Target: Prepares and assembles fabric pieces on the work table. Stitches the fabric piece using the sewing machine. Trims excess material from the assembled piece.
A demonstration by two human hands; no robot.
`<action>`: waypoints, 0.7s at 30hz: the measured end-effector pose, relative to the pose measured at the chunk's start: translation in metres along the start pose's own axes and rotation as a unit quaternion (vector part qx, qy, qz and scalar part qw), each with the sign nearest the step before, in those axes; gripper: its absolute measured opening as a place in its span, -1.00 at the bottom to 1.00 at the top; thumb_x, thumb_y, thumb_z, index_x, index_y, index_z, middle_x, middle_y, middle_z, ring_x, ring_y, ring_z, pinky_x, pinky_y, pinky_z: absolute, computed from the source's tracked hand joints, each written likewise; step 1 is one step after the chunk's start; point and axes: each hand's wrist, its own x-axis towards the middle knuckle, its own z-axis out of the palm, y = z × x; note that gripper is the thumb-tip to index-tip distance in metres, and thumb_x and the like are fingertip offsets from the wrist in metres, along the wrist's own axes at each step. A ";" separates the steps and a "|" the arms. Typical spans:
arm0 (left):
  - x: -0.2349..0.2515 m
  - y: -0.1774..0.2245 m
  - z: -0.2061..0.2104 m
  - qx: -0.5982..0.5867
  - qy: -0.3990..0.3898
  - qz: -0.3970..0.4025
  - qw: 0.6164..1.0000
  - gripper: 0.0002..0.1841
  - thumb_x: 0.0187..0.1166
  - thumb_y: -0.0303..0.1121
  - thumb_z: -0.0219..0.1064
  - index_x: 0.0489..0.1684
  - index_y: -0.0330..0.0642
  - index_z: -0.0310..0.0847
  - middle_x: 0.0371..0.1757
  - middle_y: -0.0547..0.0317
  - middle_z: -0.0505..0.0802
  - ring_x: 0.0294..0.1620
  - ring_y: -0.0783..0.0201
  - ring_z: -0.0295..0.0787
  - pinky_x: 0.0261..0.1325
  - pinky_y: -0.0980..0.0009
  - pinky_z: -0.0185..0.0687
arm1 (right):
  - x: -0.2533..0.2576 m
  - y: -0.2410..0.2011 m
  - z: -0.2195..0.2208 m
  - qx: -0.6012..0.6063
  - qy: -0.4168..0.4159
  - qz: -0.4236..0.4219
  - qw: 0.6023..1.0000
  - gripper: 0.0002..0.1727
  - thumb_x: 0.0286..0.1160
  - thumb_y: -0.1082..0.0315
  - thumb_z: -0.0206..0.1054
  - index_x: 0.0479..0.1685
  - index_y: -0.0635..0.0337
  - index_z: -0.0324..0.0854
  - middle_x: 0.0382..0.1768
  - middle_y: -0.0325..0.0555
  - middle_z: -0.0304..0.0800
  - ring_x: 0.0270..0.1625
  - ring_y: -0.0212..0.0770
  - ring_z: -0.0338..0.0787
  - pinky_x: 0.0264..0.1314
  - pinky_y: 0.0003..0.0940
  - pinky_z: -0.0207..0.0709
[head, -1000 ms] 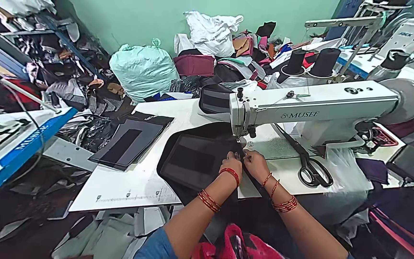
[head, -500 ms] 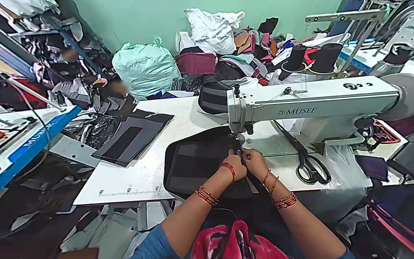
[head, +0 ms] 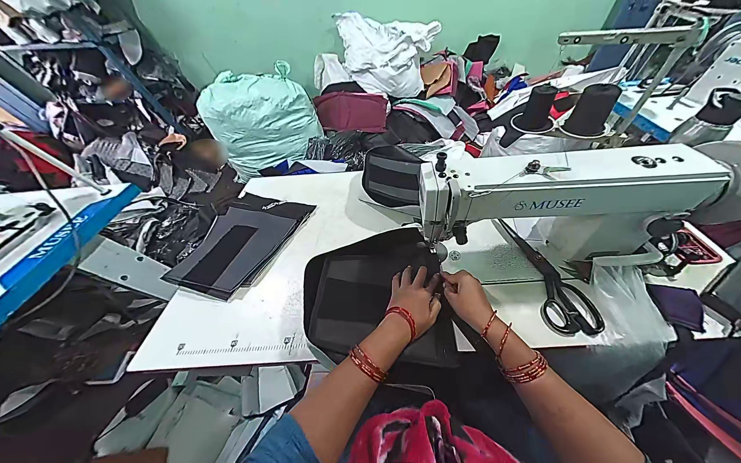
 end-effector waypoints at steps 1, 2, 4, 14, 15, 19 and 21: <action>0.000 0.002 0.000 0.009 -0.007 0.001 1.000 -0.41 0.84 -0.07 -0.10 0.88 0.10 0.15 0.91 -0.08 0.13 0.91 -0.29 -0.14 0.81 -0.34 -0.28 | -0.001 -0.001 0.000 -0.007 -0.002 -0.001 1.000 -0.57 0.68 0.47 0.11 0.46 0.32 0.63 0.22 0.30 0.74 0.29 0.10 0.73 0.46 -0.11 0.49; 0.000 0.004 -0.001 0.015 -0.016 0.000 1.000 -0.40 0.84 -0.08 -0.11 0.89 0.07 0.13 0.92 -0.10 0.12 0.91 -0.32 -0.15 0.81 -0.36 -0.28 | -0.001 -0.001 -0.001 -0.010 -0.004 -0.002 1.000 -0.57 0.68 0.48 0.11 0.45 0.32 0.64 0.23 0.30 0.74 0.31 0.10 0.72 0.47 -0.11 0.48; 0.000 0.007 -0.004 0.021 -0.032 -0.003 0.999 -0.39 0.85 -0.09 -0.11 0.90 0.03 0.08 0.92 -0.14 0.09 0.91 -0.36 -0.18 0.81 -0.38 -0.29 | -0.001 0.000 -0.002 -0.003 -0.002 -0.005 1.000 -0.57 0.67 0.48 0.10 0.45 0.32 0.65 0.21 0.30 0.76 0.30 0.10 0.73 0.46 -0.11 0.49; 0.002 0.010 -0.011 0.025 -0.047 -0.002 0.999 -0.38 0.83 -0.10 -0.07 0.89 0.01 0.11 0.91 -0.19 0.09 0.89 -0.38 -0.13 0.76 -0.43 -0.18 | -0.001 0.013 0.004 0.094 0.027 -0.011 0.995 -0.57 0.59 0.51 0.16 0.42 0.40 0.63 0.08 0.23 0.80 0.03 -0.10 0.77 0.22 -0.27 0.57; 0.002 0.011 -0.012 0.025 -0.048 -0.001 0.999 -0.38 0.82 -0.10 -0.06 0.89 0.00 0.12 0.90 -0.22 0.09 0.89 -0.39 -0.12 0.75 -0.44 -0.16 | -0.002 0.012 0.003 0.079 0.024 -0.015 0.996 -0.57 0.59 0.51 0.15 0.41 0.39 0.64 0.07 0.25 0.80 0.04 -0.07 0.76 0.24 -0.24 0.56; 0.002 0.006 -0.012 0.019 -0.043 0.011 0.999 -0.39 0.82 -0.09 -0.04 0.87 -0.01 0.17 0.88 -0.26 0.13 0.89 -0.37 -0.09 0.78 -0.39 -0.12 | -0.003 0.006 0.001 0.017 0.000 -0.030 0.999 -0.54 0.59 0.53 0.11 0.43 0.36 0.64 0.07 0.28 0.80 0.13 0.06 0.75 0.32 -0.14 0.51; 0.001 0.001 -0.014 0.010 -0.036 0.030 0.999 -0.43 0.81 -0.12 -0.06 0.81 -0.02 0.29 0.85 -0.27 0.21 0.87 -0.34 -0.02 0.79 -0.31 -0.05 | -0.005 0.000 -0.001 -0.006 -0.011 -0.028 1.000 -0.55 0.62 0.53 0.08 0.45 0.38 0.63 0.15 0.33 0.77 0.26 0.11 0.72 0.42 -0.12 0.48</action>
